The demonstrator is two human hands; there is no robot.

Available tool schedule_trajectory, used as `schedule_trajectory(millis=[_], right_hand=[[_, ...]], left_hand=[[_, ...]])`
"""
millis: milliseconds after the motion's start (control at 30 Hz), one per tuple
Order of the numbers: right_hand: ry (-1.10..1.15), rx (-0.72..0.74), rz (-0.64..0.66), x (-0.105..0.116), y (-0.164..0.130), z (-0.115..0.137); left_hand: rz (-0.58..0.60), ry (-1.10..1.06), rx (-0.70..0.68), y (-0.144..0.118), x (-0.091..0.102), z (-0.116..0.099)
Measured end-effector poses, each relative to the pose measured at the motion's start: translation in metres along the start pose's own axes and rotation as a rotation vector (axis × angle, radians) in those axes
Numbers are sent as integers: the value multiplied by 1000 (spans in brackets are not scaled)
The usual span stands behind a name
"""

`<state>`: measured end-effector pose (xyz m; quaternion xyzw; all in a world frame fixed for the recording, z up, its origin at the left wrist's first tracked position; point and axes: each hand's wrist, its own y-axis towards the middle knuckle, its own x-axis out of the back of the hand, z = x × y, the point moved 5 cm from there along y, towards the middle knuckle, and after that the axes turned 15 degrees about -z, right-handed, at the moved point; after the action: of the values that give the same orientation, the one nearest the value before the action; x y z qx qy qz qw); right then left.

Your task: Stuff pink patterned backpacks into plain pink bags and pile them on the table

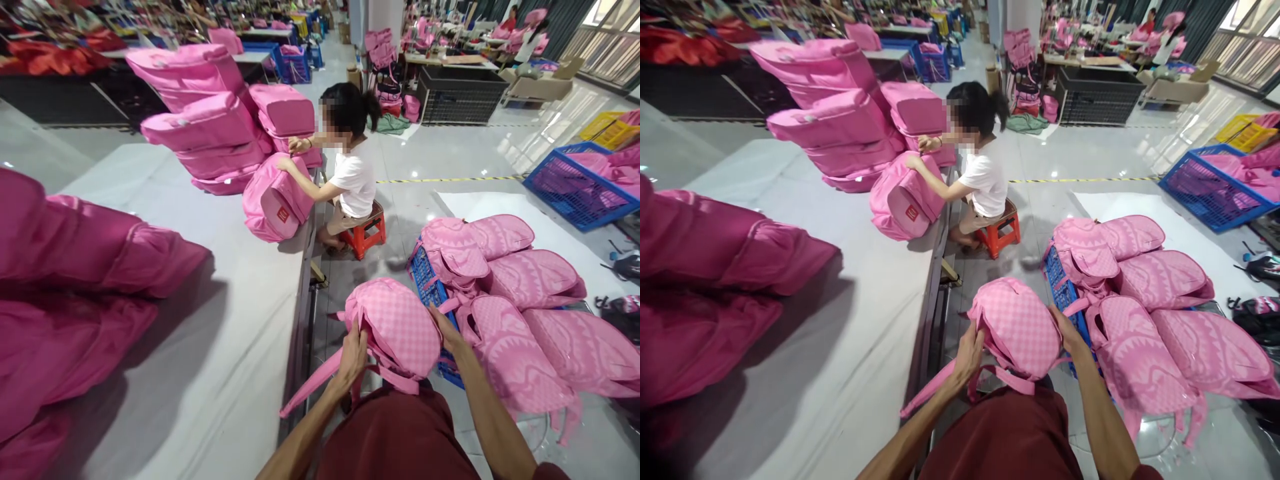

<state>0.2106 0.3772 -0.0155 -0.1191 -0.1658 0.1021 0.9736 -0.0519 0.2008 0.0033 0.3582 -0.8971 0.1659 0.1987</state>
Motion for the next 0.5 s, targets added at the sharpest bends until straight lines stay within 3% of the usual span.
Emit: schedule_trajectory(millis=[133,267,367,500], right_hand=[[40,82,177,-18,-10,32],[-46,95,189,-60,-25,34],[-104,88,150,-78,-28,16],[-301,187,60,-73,-21,-4]], left_hand=[[-103,-130,-25,0,16,-9],[-120,-156,114,-17,21,33],[-7,-181,216,-38,3,66],[248,-123,315,-59,-32,85]])
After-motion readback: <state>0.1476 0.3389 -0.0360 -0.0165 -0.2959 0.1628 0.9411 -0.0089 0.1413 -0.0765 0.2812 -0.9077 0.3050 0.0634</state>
